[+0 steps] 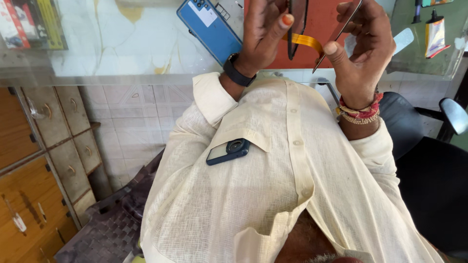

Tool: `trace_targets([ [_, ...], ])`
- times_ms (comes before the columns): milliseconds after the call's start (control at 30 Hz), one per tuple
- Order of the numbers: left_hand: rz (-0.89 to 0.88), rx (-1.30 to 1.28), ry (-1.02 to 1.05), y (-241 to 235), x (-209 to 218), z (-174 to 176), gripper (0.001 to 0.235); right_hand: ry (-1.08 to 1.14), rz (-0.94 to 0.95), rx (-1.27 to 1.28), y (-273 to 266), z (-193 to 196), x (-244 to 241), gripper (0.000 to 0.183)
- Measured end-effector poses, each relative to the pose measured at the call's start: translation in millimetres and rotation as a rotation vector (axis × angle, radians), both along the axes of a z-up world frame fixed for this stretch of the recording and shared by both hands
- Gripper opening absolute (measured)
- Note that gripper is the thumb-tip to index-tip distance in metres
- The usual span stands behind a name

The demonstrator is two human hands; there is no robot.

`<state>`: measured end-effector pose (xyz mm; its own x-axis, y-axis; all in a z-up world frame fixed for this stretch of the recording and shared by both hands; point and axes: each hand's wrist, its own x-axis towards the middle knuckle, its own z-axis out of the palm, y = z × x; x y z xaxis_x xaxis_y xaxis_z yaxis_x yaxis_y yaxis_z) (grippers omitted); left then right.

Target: The person works on a disassembled smartphone placed on a red mat. They connect a ribbon cable, apply adhesive to the battery area, and use a screwdriver to secure internal components. The person also handles a small bottle and a cotton swab during the process.

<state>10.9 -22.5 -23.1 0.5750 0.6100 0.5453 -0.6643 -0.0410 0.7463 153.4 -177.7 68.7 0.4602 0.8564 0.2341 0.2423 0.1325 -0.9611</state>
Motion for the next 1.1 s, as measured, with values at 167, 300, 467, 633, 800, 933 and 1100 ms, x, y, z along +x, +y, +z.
trace_targets([
  [167, 0.025, 0.061, 0.046, 0, 1, -10, 0.046, -0.054, 0.011, -0.048, 2, -2, 5, 0.079],
  [300, 0.042, 0.065, 0.055, 1, 4, -16, 0.043, 0.041, 0.073, -0.033, 4, 0, 9, 0.074],
  [467, 0.086, 0.047, 0.033, 1, 4, -19, 0.04, 0.142, 0.139, 0.028, 8, -3, 6, 0.071],
  [633, 0.168, 0.071, 0.086, 7, -1, -20, 0.038, 0.134, 0.144, 0.02, 9, -15, 7, 0.067],
  [800, 0.192, 0.193, 0.113, 15, -3, -21, 0.038, 0.054, 0.159, 0.004, 4, -20, 10, 0.075],
  [933, 0.186, 0.185, 0.125, 18, -5, -20, 0.035, 0.033, 0.121, -0.023, 1, -16, 12, 0.08],
  [1100, 0.236, 0.239, 0.146, 21, -7, -19, 0.034, -0.048, 0.063, -0.059, -10, -13, 16, 0.078],
])
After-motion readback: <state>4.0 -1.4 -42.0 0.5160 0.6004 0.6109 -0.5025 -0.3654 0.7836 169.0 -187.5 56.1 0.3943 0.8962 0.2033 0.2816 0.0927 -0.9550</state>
